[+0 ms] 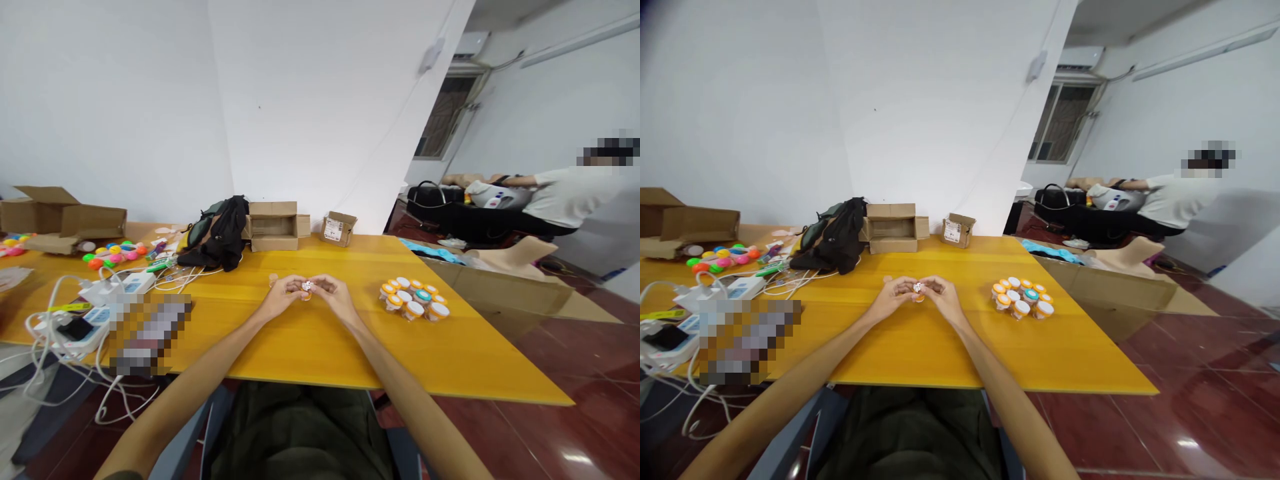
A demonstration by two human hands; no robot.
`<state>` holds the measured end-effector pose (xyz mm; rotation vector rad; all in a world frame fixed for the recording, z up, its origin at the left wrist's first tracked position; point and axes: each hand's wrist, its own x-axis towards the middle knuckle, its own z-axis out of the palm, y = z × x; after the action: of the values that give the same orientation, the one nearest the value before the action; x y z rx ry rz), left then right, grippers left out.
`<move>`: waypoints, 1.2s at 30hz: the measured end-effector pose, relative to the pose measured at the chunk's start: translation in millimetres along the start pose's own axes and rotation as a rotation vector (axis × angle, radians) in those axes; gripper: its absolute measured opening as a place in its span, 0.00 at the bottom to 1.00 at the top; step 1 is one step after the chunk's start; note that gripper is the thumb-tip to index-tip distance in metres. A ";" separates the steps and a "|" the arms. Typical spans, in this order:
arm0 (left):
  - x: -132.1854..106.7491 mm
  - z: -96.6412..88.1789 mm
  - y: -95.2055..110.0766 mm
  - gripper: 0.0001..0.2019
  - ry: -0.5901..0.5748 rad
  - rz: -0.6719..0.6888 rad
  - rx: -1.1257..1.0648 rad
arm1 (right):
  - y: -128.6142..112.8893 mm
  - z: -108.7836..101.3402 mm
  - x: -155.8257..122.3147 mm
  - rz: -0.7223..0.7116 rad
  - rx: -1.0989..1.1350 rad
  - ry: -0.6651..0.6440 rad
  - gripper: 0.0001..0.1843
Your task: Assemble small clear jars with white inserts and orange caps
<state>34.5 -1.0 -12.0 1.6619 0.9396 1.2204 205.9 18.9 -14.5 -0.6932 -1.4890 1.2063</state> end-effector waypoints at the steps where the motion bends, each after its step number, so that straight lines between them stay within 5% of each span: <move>1: -1.2 0.7 0.1 0.14 0.003 0.024 0.048 | 0.8 0.0 0.1 0.001 -0.004 0.003 0.13; 8: -8.3 2.3 1.9 0.09 0.021 0.166 0.290 | 5.0 -1.1 0.3 0.013 -0.017 -0.016 0.15; 36: -9.8 2.3 13.0 0.04 -0.026 0.154 0.346 | 3.9 -0.9 -0.3 0.009 -0.010 -0.022 0.13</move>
<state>35.5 -15.0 -3.5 2.0490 1.0681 1.1814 206.2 20.1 -18.3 -0.6961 -1.5127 1.2180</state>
